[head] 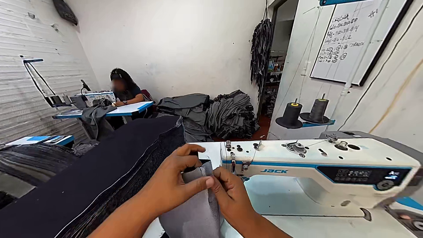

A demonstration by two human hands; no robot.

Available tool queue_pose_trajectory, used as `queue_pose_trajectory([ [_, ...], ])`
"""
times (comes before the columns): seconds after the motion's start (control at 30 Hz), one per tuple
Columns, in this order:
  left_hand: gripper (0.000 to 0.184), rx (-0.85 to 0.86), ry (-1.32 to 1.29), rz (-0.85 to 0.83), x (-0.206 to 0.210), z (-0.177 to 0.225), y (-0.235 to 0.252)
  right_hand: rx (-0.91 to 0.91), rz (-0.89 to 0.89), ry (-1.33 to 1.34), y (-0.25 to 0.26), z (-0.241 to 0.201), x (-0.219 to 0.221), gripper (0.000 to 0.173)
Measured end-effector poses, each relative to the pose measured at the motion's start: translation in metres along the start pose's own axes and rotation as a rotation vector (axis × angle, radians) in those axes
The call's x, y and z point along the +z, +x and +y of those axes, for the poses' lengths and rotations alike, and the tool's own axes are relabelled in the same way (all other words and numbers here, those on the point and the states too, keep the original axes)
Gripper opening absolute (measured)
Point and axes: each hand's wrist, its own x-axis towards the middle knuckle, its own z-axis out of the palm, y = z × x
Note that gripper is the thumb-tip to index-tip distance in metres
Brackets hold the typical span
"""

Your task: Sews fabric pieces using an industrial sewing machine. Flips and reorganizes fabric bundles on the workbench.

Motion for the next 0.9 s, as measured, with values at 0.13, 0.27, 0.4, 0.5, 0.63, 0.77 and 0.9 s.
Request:
queue_pose_trajectory([
  [0.13,0.021,0.296,0.165,0.103,0.008,0.002,0.006,-0.244,0.061,-0.331,-0.004,-0.006,-0.009,0.033],
  [0.27,0.024,0.256,0.237,0.026,0.001,0.015,0.005,-0.134,0.084,-0.168,-0.006,-0.015,-0.01,0.027],
  [0.4,0.021,0.261,0.264,-0.001,0.004,0.023,0.002,0.093,-0.036,0.075,0.001,-0.029,-0.015,0.024],
  [0.5,0.022,0.191,0.258,0.024,0.009,0.026,-0.002,0.027,0.005,-0.008,0.002,-0.027,-0.014,0.024],
  [0.63,0.033,0.198,0.417,0.088,0.011,0.025,-0.001,-0.082,0.057,-0.093,0.004,-0.021,-0.012,0.021],
  [0.77,0.033,0.344,0.584,0.061,-0.011,0.031,0.015,0.079,-0.314,0.174,0.022,-0.001,-0.037,0.013],
  [0.9,0.024,0.222,0.335,-0.26,-0.05,0.009,0.067,0.542,-0.664,0.347,0.018,0.036,-0.026,0.017],
])
